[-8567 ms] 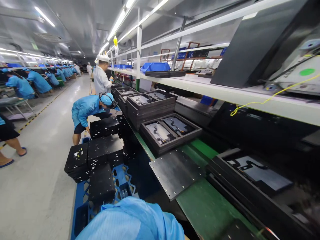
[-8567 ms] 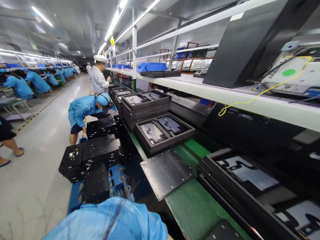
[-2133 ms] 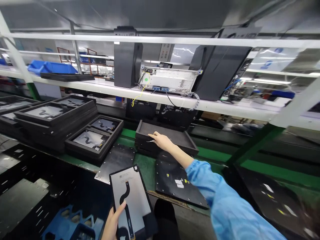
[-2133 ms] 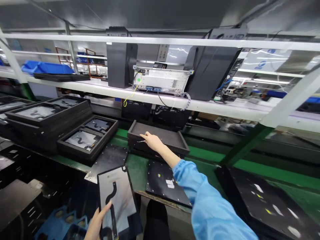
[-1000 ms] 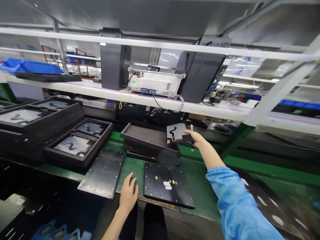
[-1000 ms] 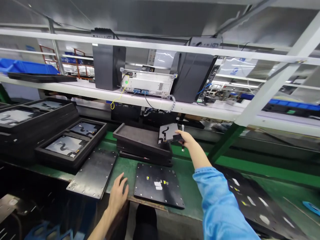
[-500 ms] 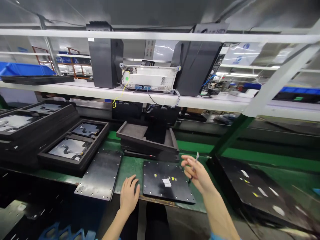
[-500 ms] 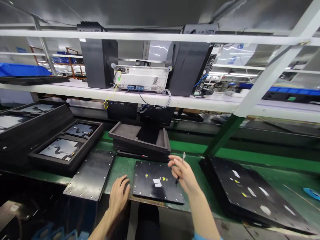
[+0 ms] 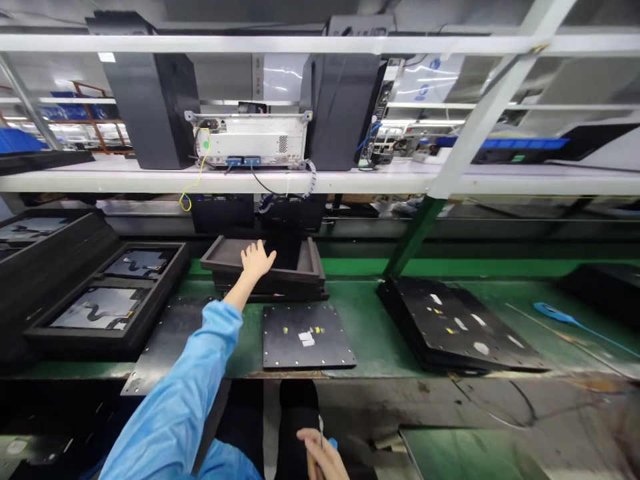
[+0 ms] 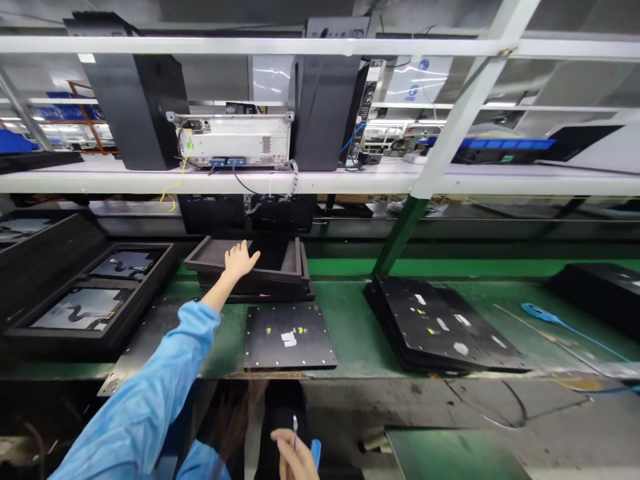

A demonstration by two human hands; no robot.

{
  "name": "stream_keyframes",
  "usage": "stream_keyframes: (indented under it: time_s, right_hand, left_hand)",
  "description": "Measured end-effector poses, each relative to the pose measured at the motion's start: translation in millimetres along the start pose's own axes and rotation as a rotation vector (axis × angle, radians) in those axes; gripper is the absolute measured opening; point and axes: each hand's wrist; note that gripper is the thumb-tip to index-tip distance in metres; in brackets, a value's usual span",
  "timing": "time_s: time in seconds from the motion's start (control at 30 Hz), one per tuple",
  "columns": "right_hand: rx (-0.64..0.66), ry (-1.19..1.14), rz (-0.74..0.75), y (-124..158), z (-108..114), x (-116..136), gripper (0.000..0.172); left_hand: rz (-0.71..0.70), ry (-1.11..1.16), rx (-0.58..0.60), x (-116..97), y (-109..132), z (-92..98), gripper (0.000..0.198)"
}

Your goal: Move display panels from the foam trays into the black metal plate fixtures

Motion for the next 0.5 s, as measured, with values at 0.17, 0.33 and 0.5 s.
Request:
stream_keyframes:
  time_s: [0.17, 0.33, 0.5]
  right_hand:
    - [-0.129, -0.112, 0.14, -5, 26, 37, 0.073]
    - [-0.225, -0.235, 0.159, -7, 51, 54, 0.068]
    - [-0.223, -0.205, 0.127, -2, 54, 40, 0.064]
  left_hand:
    - [-0.07, -0.013, 0.073, 11, -21, -19.3, 0.074]
    - [-0.224, -0.048, 0.07, 19, 0, -22.3, 0.076]
    - [-0.205, -0.053, -0.017, 12, 18, -11.5, 0.071]
Point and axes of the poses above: each hand's wrist, its own y-axis away from the middle knuckle, its own z-axis out of the back of the hand, x = y × z, and after that the axes turned 10 degrees about -z, right-handed
